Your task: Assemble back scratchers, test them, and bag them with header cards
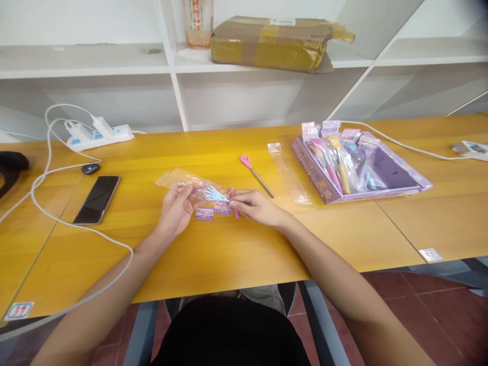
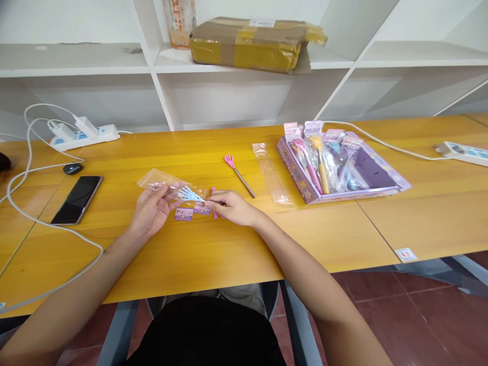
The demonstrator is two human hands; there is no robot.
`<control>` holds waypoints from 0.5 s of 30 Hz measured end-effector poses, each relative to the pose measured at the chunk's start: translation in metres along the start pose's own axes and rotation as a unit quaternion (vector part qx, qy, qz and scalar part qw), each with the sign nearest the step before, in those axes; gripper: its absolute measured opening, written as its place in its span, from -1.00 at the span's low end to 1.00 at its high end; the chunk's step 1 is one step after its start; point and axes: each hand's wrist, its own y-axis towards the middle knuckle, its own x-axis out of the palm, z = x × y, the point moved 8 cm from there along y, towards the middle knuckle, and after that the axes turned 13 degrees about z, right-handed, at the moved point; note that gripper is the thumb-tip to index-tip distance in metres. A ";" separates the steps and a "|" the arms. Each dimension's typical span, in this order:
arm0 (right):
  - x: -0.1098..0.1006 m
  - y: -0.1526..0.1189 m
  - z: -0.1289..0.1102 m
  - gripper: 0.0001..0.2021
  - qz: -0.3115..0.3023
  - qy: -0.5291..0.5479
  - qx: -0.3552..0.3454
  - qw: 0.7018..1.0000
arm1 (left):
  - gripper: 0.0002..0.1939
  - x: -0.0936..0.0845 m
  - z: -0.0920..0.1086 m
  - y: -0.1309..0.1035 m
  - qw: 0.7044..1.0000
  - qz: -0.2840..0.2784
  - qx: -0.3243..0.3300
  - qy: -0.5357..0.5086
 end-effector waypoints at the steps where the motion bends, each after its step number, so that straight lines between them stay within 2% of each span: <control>1: 0.002 0.000 0.003 -0.45 -0.001 0.004 0.004 1.000 | -0.68 0.003 -0.002 -0.003 1.000 -0.012 0.001 0.007; 4: 0.008 -0.002 0.010 -0.48 0.006 0.015 0.025 1.000 | -0.57 0.009 -0.012 -0.009 0.999 -0.034 -0.002 0.026; 7: 0.015 -0.008 0.021 -0.59 -0.006 0.055 0.095 0.994 | -0.49 0.007 -0.012 -0.008 0.999 -0.021 0.010 0.033; 10: 0.015 -0.012 0.027 -0.60 -0.014 0.136 0.149 0.979 | -0.50 -0.009 0.008 0.005 0.997 0.040 0.069 0.005; 13: 0.007 -0.012 0.026 -0.59 -0.003 0.215 0.138 0.967 | -0.58 -0.031 0.030 0.020 0.987 0.108 0.113 -0.033; 15: 0.002 -0.011 0.026 -0.61 -0.003 0.250 0.124 0.960 | -0.63 -0.042 0.039 0.028 0.982 0.133 0.126 -0.049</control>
